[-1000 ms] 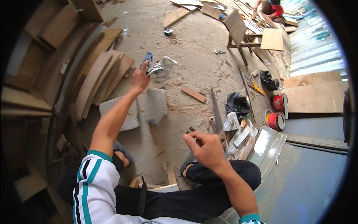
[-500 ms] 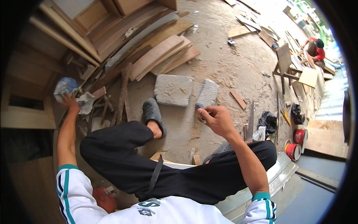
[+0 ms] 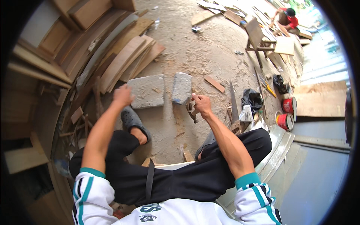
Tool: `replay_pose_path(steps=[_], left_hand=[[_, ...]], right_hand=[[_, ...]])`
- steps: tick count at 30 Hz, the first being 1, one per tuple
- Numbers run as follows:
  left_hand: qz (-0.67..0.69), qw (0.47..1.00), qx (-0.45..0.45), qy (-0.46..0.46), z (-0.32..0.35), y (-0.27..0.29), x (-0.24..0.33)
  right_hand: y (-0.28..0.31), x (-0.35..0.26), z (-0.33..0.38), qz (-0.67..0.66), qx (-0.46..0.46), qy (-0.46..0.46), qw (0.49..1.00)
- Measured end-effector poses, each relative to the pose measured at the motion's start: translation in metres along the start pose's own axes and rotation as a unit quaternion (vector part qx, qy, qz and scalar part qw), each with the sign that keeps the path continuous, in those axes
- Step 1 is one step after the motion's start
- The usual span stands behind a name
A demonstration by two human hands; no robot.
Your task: The person sits on the floor and uses a hammer to strike a small piece of wood placed on a concrete block. They repeatedly pick up the wood, position it, and hit it with the hammer, occasionally adjusting the wood's position.
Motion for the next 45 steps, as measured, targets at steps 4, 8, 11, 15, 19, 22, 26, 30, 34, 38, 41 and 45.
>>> replay_pose_path(steps=[4,8,11,15,19,22,26,30,34,38,41,45], left_hand=[[0.168,0.979,-0.080,-0.078,-0.049,-0.041,0.173],[0.142,0.980,-0.111,-0.083,-0.066,-0.073,0.253],[0.115,0.971,-0.196,-0.073,-0.073,-0.100,0.275],[0.101,0.951,-0.282,-0.080,-0.072,-0.131,0.271],[0.133,0.938,-0.298,-0.116,-0.081,-0.144,0.275],[0.123,0.935,-0.320,-0.096,-0.075,-0.148,0.260],[0.132,0.925,-0.341,-0.103,-0.079,-0.147,0.266],[0.162,0.917,-0.348,-0.102,-0.080,-0.148,0.266],[0.175,0.904,-0.380,-0.091,-0.085,-0.137,0.270],[0.178,0.906,-0.376,-0.080,-0.084,-0.139,0.266],[0.174,0.905,-0.378,-0.086,-0.083,-0.142,0.266],[0.170,0.908,-0.372,-0.091,-0.084,-0.146,0.267]], right_hand=[[0.041,0.072,-0.037,-0.126,0.057,-0.101,0.985],[0.098,0.123,-0.069,-0.257,0.040,-0.156,0.953],[0.130,0.154,-0.090,0.024,0.026,-0.100,0.994],[0.131,0.173,-0.129,0.291,0.002,-0.003,0.957],[0.129,0.187,-0.189,0.362,0.076,0.068,0.927],[0.099,0.146,-0.208,0.435,0.197,0.172,0.862],[0.108,0.122,-0.233,0.507,0.082,0.131,0.848],[0.116,0.128,-0.248,0.435,0.021,0.055,0.898],[0.110,0.141,-0.255,0.398,0.074,0.165,0.900],[0.055,0.089,-0.268,0.241,0.020,0.160,0.957],[0.002,0.059,-0.286,0.207,-0.075,0.195,0.956],[-0.047,0.046,-0.320,0.270,-0.159,0.261,0.913]])
Point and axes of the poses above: each hand's wrist, its own z-axis away from the middle knuckle, its own y-axis out of the back of the hand, x = y × z, the point moved 2 cm from there along -z, towards the middle knuckle, and after that the axes turned 5 degrees about x, right-handed, at the moved point
